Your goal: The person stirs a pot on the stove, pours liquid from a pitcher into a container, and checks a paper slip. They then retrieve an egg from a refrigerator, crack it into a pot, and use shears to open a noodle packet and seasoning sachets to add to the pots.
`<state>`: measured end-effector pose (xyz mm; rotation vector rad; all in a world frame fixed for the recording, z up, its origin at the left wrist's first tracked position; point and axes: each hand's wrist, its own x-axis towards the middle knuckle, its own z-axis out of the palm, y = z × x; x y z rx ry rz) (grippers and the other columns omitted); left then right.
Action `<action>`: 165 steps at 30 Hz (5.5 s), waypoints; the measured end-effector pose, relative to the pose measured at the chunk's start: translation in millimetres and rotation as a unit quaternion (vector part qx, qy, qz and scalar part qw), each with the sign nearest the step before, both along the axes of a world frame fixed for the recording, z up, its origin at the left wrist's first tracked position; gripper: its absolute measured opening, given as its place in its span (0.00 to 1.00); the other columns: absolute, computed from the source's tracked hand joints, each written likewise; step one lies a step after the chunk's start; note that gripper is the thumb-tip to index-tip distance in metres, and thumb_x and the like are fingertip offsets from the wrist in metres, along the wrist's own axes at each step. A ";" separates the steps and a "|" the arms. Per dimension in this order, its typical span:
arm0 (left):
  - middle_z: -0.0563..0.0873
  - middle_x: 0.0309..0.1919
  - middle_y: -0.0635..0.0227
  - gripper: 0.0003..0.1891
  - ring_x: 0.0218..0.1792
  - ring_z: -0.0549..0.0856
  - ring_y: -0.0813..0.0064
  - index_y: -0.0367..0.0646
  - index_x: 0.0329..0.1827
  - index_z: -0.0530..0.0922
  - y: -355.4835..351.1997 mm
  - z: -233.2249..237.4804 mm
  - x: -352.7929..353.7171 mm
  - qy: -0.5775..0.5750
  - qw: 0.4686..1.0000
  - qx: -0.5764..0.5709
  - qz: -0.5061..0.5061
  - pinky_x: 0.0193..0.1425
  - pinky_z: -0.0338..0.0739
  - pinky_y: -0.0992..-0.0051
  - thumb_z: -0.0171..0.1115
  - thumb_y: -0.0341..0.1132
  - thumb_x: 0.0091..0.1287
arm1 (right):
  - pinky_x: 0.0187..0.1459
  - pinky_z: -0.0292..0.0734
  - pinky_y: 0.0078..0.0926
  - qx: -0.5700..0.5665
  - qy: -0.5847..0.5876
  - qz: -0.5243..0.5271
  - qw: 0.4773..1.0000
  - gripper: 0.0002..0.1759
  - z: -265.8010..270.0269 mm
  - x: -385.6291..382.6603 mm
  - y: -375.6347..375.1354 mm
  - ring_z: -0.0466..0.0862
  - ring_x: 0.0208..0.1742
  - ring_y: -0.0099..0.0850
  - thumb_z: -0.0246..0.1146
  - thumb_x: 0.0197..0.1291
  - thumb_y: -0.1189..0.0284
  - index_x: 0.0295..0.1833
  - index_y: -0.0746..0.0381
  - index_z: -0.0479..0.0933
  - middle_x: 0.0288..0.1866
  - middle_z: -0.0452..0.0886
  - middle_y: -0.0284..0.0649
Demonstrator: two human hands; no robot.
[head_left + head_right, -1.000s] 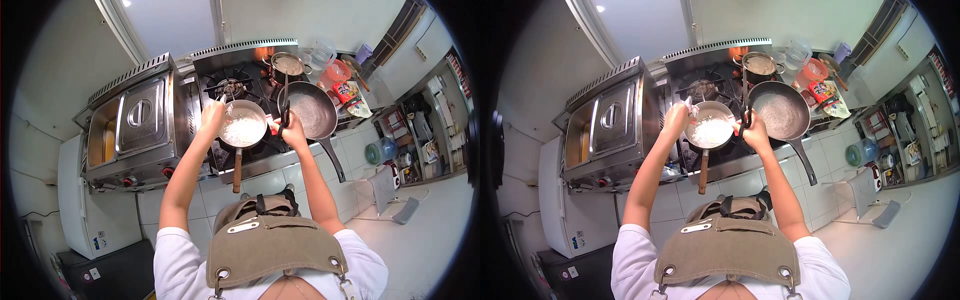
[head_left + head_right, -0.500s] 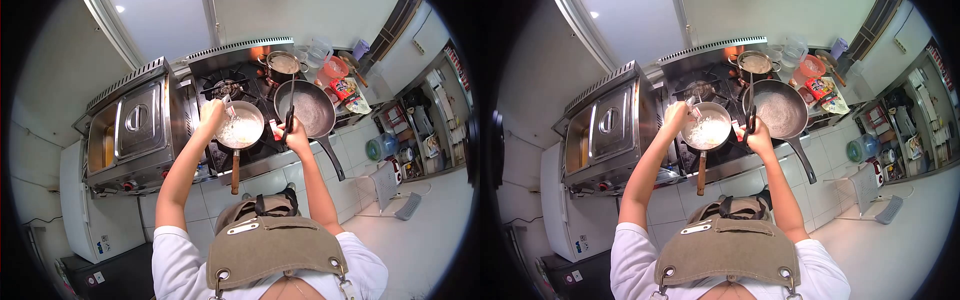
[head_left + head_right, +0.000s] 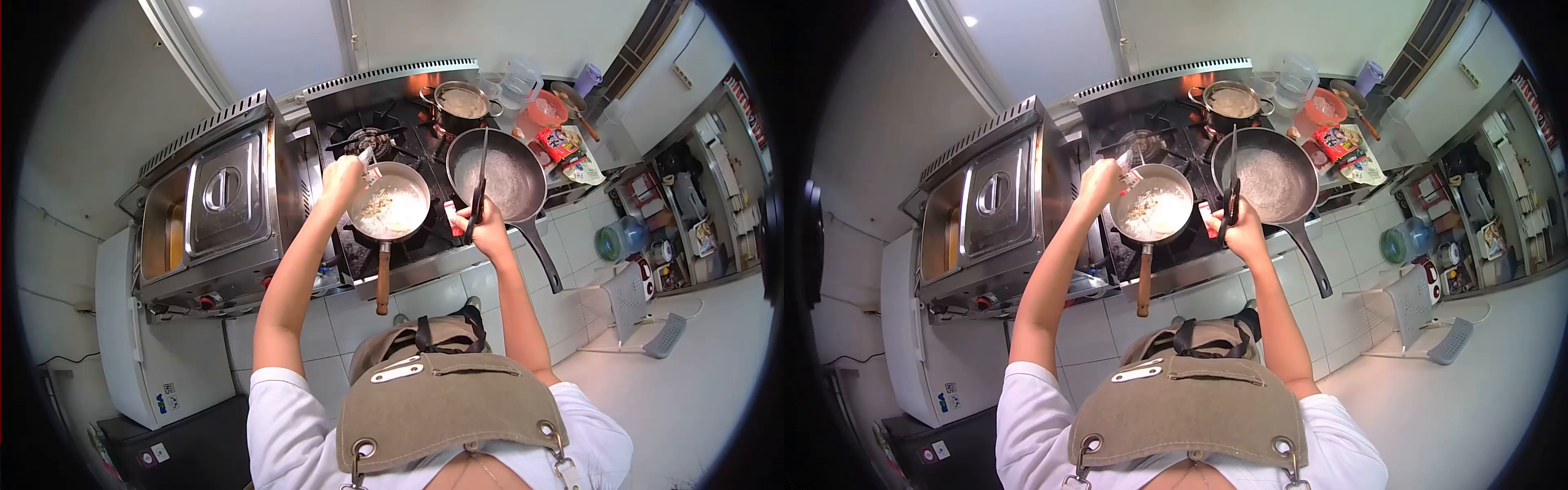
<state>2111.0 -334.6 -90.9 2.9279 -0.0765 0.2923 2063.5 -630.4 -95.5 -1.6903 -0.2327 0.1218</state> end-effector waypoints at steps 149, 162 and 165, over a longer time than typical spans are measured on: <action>0.86 0.29 0.67 0.10 0.26 0.84 0.82 0.36 0.35 0.82 -37.0 8.9 -49.5 0.168 0.629 -0.759 -0.035 0.31 0.78 0.81 0.70 0.33 0.54 | 0.22 0.62 0.15 -0.182 0.194 0.457 0.849 0.28 83.7 59.9 -4.6 0.66 0.20 0.14 0.68 0.55 0.59 0.54 0.67 0.72 0.20 0.68 0.25; 0.86 0.30 0.67 0.11 0.29 0.83 0.83 0.36 0.36 0.82 -29.8 4.2 -38.2 0.197 0.640 -0.741 -0.058 0.33 0.77 0.82 0.70 0.34 0.55 | 0.22 0.61 0.16 -0.158 0.193 0.447 0.859 0.23 66.7 57.1 13.2 0.67 0.20 0.15 0.64 0.58 0.60 0.52 0.66 0.73 0.19 0.67 0.25; 0.86 0.30 0.67 0.10 0.29 0.83 0.83 0.35 0.35 0.82 -26.6 0.8 -35.9 0.208 0.633 -0.743 -0.055 0.34 0.78 0.82 0.69 0.33 0.56 | 0.22 0.61 0.16 -0.169 0.179 0.454 0.856 0.23 67.6 57.2 15.5 0.66 0.20 0.15 0.63 0.59 0.60 0.52 0.66 0.72 0.19 0.67 0.25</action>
